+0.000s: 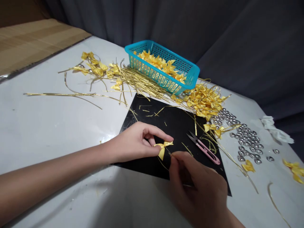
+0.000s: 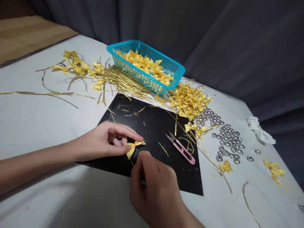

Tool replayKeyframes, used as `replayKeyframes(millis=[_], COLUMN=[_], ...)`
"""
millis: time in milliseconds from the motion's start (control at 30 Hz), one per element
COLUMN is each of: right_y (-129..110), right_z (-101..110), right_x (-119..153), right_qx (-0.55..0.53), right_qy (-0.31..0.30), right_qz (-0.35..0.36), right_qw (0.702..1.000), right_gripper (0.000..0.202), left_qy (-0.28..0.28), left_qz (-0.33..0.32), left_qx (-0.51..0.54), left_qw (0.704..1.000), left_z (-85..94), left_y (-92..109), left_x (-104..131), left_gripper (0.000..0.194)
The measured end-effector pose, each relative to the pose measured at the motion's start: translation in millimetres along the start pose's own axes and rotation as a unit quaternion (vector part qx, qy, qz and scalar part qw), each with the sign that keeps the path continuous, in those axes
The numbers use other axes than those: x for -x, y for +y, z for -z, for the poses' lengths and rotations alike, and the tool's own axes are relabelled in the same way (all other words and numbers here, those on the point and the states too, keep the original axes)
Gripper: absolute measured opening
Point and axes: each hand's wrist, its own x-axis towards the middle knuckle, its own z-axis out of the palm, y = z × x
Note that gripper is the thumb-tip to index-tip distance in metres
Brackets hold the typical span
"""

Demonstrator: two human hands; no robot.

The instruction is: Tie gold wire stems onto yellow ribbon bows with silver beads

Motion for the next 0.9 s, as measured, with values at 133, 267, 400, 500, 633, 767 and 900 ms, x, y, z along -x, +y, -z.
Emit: replayKeyframes(millis=[133,267,400,500,633,767,900], right_y=[0.9,0.1,0.6,1.4,0.9,0.2,0.6], right_z=[0.0,0.6,0.3,0.0,0.4,0.0,-1.8], right_x=[-0.3,1.0,1.7,1.8,1.7,1.8,2.3], right_qx=[-0.005,-0.005,-0.015,-0.023,-0.002,-0.002,-0.001], right_qy=[-0.001,-0.007,-0.006,-0.003,-0.010,-0.016,-0.030], right_qz=[0.002,-0.008,-0.011,-0.004,-0.008,-0.012,-0.015], right_qw=[1.000,1.000,1.000,1.000,1.000,1.000,0.999], right_gripper=[0.015,0.016,0.015,0.015,0.014,0.016,0.016], left_qy=[-0.001,0.001,0.003,0.002,0.001,0.003,-0.007], left_qz=[0.001,0.001,0.000,0.004,0.009,0.005,-0.013], left_qx=[-0.002,-0.003,-0.004,-0.004,-0.011,-0.021,-0.026], left_qw=[1.000,1.000,1.000,1.000,1.000,1.000,1.000], left_z=[-1.0,-0.9,-0.6,-1.0,-1.7,-1.9,-2.2], left_y=[-0.8,-1.1,-0.5,0.0,1.1,2.5,2.5], left_x=[-0.1,0.1,0.3,0.8,1.9,2.3,2.2], left_gripper=[0.037,0.037,0.036,0.037,0.036,0.036,0.033])
